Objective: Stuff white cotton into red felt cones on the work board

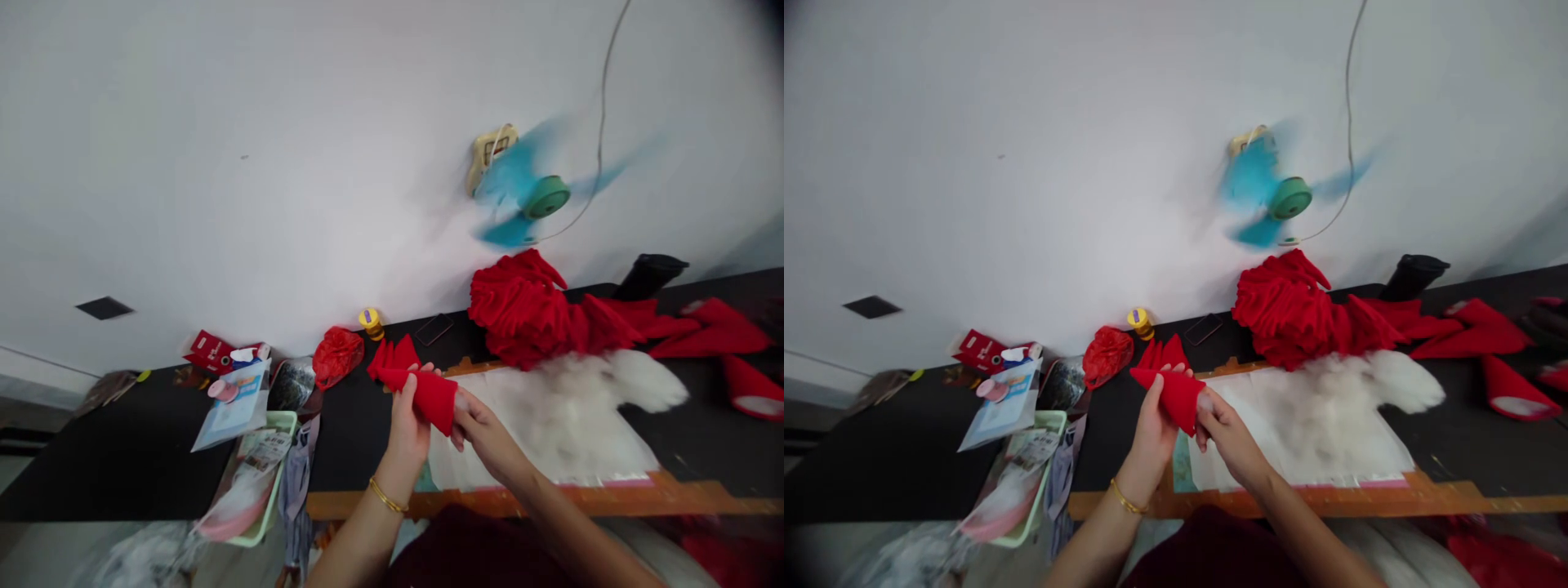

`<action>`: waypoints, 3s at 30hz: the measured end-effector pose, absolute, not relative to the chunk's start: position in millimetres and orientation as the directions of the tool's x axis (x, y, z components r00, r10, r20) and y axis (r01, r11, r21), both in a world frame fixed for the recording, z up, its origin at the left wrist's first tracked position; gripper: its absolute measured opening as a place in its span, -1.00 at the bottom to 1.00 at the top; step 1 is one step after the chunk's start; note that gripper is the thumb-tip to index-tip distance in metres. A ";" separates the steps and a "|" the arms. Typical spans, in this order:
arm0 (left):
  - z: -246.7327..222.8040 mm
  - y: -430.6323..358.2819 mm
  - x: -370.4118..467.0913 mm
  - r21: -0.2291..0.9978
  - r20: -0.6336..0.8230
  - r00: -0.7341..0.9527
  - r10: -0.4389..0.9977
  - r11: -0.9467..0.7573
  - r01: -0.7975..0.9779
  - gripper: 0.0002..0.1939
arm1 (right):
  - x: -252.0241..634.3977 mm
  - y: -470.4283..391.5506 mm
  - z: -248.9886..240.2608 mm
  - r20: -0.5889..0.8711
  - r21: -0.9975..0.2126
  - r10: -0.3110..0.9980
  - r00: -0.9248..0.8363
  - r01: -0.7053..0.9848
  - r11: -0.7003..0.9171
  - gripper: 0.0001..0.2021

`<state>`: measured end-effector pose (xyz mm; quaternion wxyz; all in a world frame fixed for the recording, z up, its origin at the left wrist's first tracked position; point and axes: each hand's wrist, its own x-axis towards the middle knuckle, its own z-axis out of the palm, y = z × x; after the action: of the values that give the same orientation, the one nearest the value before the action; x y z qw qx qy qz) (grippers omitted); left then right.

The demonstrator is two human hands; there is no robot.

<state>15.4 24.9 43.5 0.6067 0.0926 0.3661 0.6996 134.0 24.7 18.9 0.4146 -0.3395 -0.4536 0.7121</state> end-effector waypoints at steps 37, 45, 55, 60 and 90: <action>42.1 25.5 24.5 0.503 -0.508 -0.172 0.844 0.129 -0.855 -0.83 | 128.5 27.9 -10.8 0.623 -0.399 0.656 -0.426 0.548 0.735 -0.62; 46.0 15.0 30.1 0.539 -0.594 -0.158 0.789 0.245 -0.806 -0.83 | 130.0 28.2 -13.9 0.540 -0.363 0.639 -0.548 0.533 0.764 -0.78; 40.4 8.9 30.2 0.765 -0.442 -0.225 0.869 0.234 -0.600 -0.63 | 140.6 21.4 -25.5 0.630 -0.337 0.499 -0.595 0.370 0.866 -0.73; 43.6 4.5 25.3 0.723 -0.446 -0.101 0.889 0.292 -0.626 -0.56 | 144.8 16.0 -32.3 0.666 -0.373 0.499 -0.554 0.332 0.866 -0.71; 25.9 36.6 -5.3 0.429 -0.426 0.021 0.904 0.222 -0.876 -0.72 | 146.1 17.0 3.8 0.659 -0.594 0.679 -0.324 0.330 0.734 -0.61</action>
<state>-5.3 36.6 25.9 0.7140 0.0227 0.3181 0.6232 146.1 17.0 3.8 0.4867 -0.3178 -0.7937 0.1794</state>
